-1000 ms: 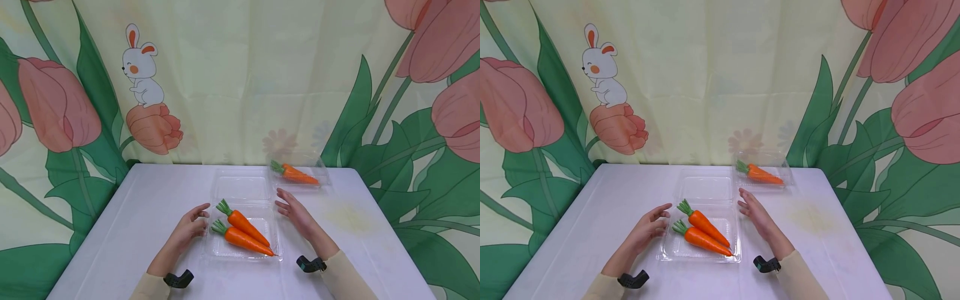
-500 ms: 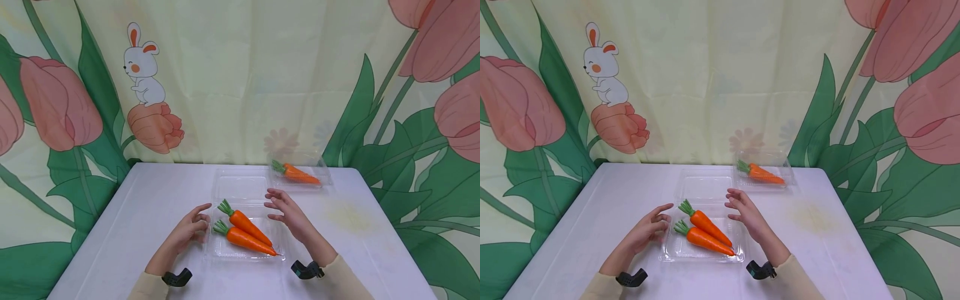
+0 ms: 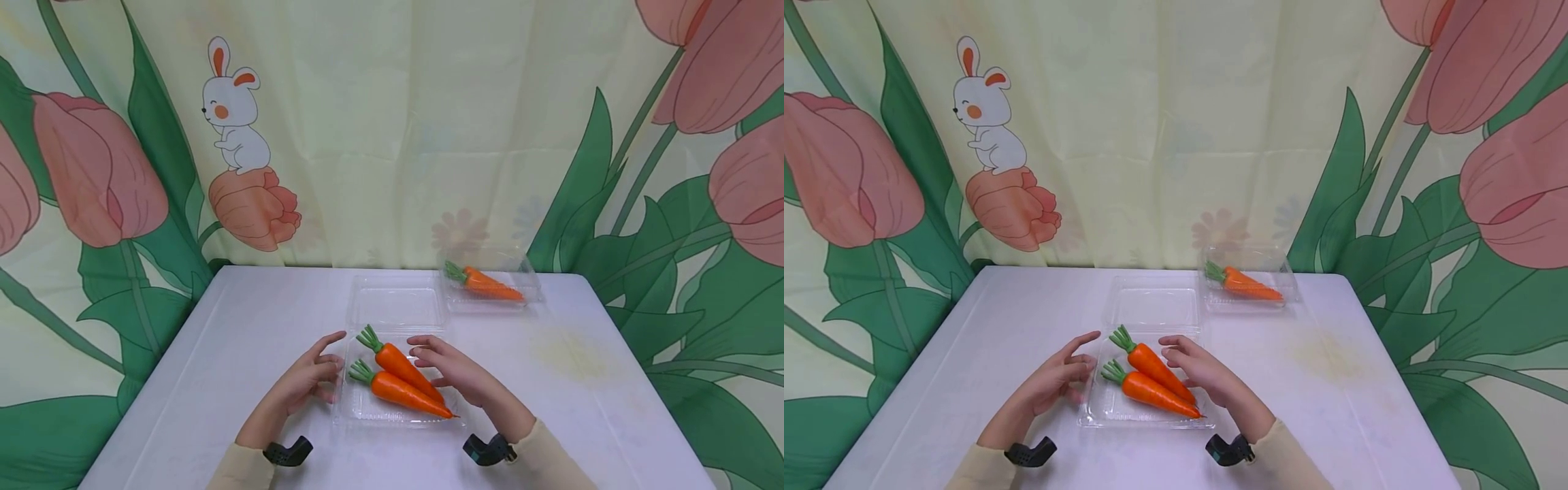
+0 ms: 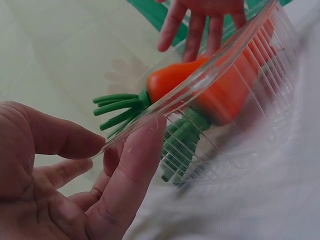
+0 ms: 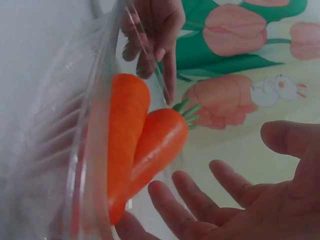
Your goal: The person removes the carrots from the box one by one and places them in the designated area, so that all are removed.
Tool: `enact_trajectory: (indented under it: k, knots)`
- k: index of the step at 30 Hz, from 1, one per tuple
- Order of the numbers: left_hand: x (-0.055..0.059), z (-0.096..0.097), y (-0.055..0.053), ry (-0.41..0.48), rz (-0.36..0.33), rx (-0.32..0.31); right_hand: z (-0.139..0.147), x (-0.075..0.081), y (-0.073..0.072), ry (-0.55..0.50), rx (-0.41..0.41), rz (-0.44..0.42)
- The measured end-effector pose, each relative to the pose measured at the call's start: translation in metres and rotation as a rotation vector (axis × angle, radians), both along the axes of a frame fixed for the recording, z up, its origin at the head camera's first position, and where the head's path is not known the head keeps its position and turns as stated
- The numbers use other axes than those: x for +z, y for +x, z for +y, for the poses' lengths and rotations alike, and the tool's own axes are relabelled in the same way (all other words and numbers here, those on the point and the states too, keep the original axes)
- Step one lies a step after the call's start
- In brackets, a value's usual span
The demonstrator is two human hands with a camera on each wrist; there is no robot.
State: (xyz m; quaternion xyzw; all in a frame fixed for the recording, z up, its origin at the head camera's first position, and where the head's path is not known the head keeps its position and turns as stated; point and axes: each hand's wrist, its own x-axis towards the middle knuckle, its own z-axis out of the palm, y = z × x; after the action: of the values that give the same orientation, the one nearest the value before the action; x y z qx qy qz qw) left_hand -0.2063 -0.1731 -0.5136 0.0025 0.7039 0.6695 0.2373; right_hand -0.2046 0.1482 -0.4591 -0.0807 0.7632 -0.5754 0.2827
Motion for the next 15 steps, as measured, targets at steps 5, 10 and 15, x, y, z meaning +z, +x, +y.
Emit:
enact_trajectory:
  k: [5, 10, 15]
  knots:
    - [0.002, 0.0, 0.002, 0.001, -0.015, -0.029, -0.01, -0.003, 0.007, 0.086, 0.049, 0.049]
    - [0.003, 0.0, 0.003, 0.008, -0.018, -0.046, -0.021, -0.006, 0.017, 0.176, 0.108, 0.156]
    - [0.003, 0.0, 0.004, 0.012, -0.017, -0.055, -0.032, -0.011, 0.025, 0.25, 0.142, 0.32]
